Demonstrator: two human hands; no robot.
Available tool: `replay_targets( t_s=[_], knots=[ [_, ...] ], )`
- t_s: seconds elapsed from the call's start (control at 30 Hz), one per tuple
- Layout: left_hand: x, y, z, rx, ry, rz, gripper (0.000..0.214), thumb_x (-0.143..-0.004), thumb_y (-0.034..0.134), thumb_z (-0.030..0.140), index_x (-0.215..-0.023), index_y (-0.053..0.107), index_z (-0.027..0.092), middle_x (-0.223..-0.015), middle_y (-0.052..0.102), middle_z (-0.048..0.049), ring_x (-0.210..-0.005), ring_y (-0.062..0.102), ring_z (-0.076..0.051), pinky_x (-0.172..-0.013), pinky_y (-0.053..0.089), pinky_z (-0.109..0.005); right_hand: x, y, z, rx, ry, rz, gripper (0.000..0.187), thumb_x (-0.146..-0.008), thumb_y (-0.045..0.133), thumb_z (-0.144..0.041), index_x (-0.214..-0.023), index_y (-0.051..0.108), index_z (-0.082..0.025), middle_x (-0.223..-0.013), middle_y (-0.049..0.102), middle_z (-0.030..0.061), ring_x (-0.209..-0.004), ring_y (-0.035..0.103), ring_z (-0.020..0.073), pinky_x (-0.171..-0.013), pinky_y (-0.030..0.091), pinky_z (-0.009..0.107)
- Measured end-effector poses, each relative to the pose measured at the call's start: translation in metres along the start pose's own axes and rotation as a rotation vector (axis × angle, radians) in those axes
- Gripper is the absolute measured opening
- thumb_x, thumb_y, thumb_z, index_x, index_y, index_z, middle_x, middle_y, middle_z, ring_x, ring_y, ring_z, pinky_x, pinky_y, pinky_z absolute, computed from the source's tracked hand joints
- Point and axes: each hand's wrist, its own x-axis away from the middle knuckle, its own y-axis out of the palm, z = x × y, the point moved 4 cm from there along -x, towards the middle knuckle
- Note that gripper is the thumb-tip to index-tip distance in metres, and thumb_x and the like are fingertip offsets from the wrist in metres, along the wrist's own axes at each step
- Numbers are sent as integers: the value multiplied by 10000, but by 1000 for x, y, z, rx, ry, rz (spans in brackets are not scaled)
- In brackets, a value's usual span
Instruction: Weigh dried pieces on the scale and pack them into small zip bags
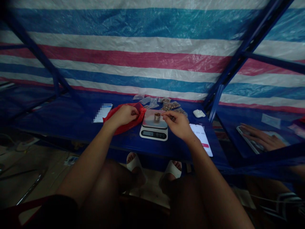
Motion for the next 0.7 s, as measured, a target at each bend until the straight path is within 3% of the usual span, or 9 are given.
replay_targets(
  t_s=[0.1, 0.2, 0.37, 0.7],
  knots=[
    [0, -15, 10, 94, 6, 126, 201, -934, 711, 116, -1010, 878, 196, -1026, 876, -82, -920, 803, -225, -893, 606, -327, -1, -2, 2, 9, 17, 3, 286, -948, 734, -472, -1023, 854, -223, -1008, 865, 86, -876, 778, 266, -787, 611, 391],
    [-5, -24, 38, 227, 114, 207, 207, -955, 705, 135, -1073, 869, 181, -1057, 868, -82, -935, 797, -211, -883, 610, -321, -2, -2, 3, 17, 21, 11, 297, -947, 730, -476, -1037, 856, -222, -1011, 865, 93, -866, 774, 271, -778, 605, 399],
    [-25, -15, 84, 180, 322, 96, 151, -947, 737, 121, -1022, 862, 161, -1007, 851, -86, -923, 769, -220, -908, 588, -348, -2, -3, 7, 18, 3, 39, 279, -948, 715, -450, -1039, 856, -227, -1043, 869, 94, -926, 786, 286, -820, 602, 413],
    [-41, 11, 85, 238, 314, -1, 210, -979, 727, 105, -1120, 871, 161, -1040, 867, -98, -934, 794, -229, -892, 587, -340, -1, -5, 12, 7, -9, 35, 269, -963, 720, -457, -1026, 850, -230, -1043, 874, 73, -946, 785, 266, -848, 610, 389]
  ],
)
